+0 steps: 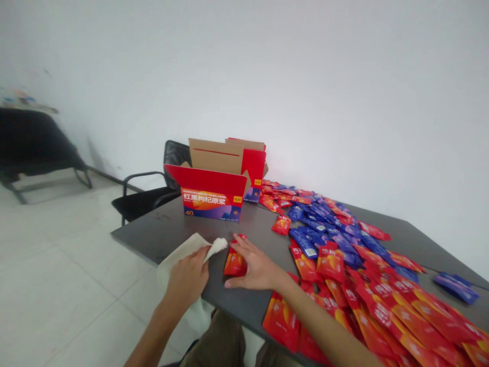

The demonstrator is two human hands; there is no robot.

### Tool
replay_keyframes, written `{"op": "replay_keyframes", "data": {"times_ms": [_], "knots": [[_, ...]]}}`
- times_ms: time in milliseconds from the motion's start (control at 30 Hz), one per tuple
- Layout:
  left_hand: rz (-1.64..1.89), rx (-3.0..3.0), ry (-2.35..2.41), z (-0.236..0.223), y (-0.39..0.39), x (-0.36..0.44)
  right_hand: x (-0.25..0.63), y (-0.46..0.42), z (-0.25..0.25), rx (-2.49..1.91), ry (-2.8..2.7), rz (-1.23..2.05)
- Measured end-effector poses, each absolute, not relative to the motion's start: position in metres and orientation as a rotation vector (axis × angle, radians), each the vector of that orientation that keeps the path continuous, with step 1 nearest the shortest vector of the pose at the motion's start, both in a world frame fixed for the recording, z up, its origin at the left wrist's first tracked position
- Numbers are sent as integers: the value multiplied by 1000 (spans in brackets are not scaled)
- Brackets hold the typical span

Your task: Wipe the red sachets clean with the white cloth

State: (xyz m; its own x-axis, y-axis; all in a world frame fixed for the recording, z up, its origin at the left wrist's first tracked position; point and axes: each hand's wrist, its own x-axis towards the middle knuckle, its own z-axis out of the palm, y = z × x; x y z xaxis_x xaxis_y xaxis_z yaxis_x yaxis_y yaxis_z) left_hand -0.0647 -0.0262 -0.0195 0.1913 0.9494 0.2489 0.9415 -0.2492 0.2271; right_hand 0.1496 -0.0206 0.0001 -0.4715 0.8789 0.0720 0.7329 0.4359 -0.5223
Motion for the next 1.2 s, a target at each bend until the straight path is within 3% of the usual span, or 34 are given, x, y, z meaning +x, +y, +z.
{"op": "replay_keyframes", "data": {"times_ms": [233,400,533,700,1033,1200], "knots": [[600,2412,1839,-19,-28,-66,94,-35,5,-1700,-2522,-79],[585,2385,1841,-17,-29,-66,89,-43,5,-1803,-2559,-306],[605,2391,1835,-19,-29,-66,100,-42,15,-1989,-2316,-204],[625,2389,1816,-22,-30,-64,126,-37,26,-1946,-1923,147],[629,2416,1716,-13,-32,-54,172,-35,-25,-1621,-1452,772],[760,2499,1580,7,-17,-43,180,-41,-8,-1736,-1592,651]]}}
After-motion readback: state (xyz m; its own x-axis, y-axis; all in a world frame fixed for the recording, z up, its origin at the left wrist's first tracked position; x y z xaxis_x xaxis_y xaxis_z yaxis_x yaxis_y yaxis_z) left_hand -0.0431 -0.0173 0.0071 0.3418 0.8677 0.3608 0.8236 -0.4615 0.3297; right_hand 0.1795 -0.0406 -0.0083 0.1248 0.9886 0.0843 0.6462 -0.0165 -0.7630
